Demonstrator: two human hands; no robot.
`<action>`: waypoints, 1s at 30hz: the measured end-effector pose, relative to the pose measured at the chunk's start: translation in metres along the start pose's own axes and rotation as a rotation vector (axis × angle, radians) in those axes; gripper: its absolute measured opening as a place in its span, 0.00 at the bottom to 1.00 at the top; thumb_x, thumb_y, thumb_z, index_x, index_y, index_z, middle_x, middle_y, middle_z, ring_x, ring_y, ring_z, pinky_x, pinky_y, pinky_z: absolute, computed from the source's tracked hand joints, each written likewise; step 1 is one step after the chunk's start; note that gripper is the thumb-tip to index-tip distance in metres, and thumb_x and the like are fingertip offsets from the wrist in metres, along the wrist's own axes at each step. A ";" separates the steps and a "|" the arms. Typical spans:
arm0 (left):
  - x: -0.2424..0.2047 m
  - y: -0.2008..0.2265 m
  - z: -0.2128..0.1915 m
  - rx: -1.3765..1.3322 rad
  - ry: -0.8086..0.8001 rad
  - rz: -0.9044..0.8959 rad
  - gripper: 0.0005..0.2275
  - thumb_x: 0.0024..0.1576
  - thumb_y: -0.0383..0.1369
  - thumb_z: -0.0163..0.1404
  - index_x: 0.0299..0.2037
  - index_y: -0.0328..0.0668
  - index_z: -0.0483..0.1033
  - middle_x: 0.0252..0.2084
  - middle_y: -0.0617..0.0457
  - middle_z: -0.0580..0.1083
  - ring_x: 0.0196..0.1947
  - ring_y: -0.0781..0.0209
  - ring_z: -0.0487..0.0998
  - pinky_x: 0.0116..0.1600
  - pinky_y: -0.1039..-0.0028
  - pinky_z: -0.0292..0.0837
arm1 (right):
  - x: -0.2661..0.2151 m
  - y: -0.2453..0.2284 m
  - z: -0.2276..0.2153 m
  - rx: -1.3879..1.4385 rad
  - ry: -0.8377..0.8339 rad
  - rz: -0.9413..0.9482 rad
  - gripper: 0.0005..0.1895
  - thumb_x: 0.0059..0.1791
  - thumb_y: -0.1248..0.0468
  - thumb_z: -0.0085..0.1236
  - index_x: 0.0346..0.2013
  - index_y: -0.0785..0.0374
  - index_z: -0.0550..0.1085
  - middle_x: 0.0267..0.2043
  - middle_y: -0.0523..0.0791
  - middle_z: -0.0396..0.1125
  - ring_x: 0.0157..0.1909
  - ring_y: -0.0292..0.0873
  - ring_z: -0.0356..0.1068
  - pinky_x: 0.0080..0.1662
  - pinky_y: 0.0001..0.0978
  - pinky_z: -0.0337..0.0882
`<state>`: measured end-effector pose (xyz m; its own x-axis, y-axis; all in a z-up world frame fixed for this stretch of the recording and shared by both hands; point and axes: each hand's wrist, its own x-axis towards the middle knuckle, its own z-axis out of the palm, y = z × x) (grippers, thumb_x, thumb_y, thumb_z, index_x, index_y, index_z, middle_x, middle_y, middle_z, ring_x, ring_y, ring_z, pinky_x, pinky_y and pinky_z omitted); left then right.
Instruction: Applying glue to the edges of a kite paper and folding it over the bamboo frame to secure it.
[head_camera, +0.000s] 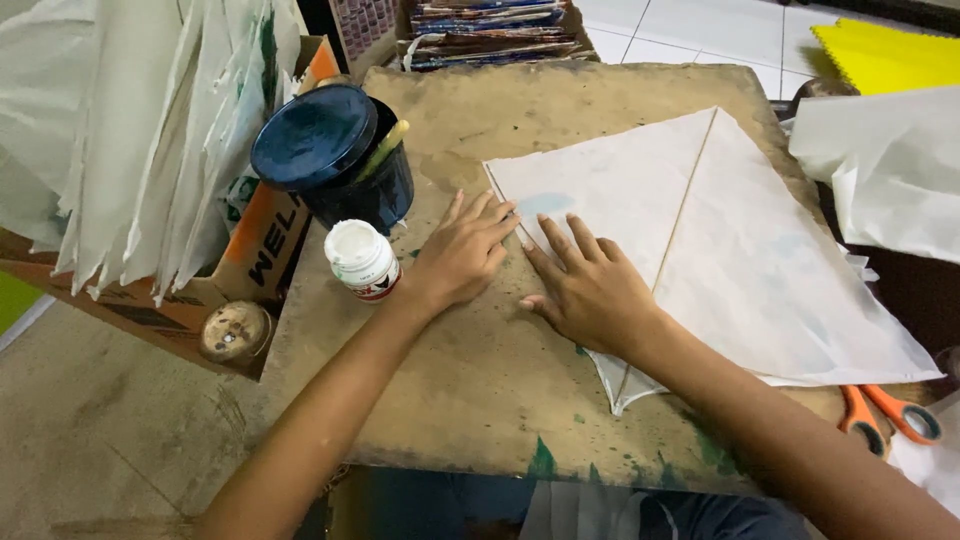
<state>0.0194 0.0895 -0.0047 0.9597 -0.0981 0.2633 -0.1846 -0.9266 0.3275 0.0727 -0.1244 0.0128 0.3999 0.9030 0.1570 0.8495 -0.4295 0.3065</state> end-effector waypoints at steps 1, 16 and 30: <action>0.001 0.001 0.000 0.001 0.001 -0.002 0.26 0.58 0.29 0.32 0.69 0.42 0.66 0.69 0.42 0.66 0.73 0.38 0.56 0.74 0.36 0.35 | -0.001 0.000 -0.001 0.000 0.001 -0.002 0.38 0.56 0.33 0.25 0.71 0.49 0.63 0.75 0.53 0.54 0.75 0.59 0.52 0.62 0.51 0.64; 0.002 -0.004 0.007 -0.054 0.006 -0.108 0.24 0.62 0.44 0.37 0.66 0.49 0.70 0.70 0.49 0.65 0.75 0.39 0.53 0.75 0.38 0.34 | -0.036 0.012 -0.032 -0.024 -0.038 -0.027 0.33 0.50 0.36 0.41 0.66 0.43 0.68 0.76 0.46 0.53 0.77 0.55 0.49 0.59 0.47 0.65; 0.002 0.003 0.002 -0.006 -0.003 -0.136 0.22 0.67 0.46 0.30 0.67 0.55 0.69 0.69 0.51 0.67 0.75 0.40 0.53 0.74 0.37 0.31 | -0.025 -0.007 -0.013 0.003 -0.105 0.079 0.41 0.52 0.26 0.26 0.71 0.42 0.62 0.79 0.45 0.47 0.80 0.57 0.39 0.68 0.60 0.47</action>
<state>0.0215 0.0857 -0.0045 0.9766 0.0273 0.2133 -0.0537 -0.9294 0.3652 0.0523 -0.1444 0.0187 0.4991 0.8628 0.0808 0.8150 -0.4991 0.2945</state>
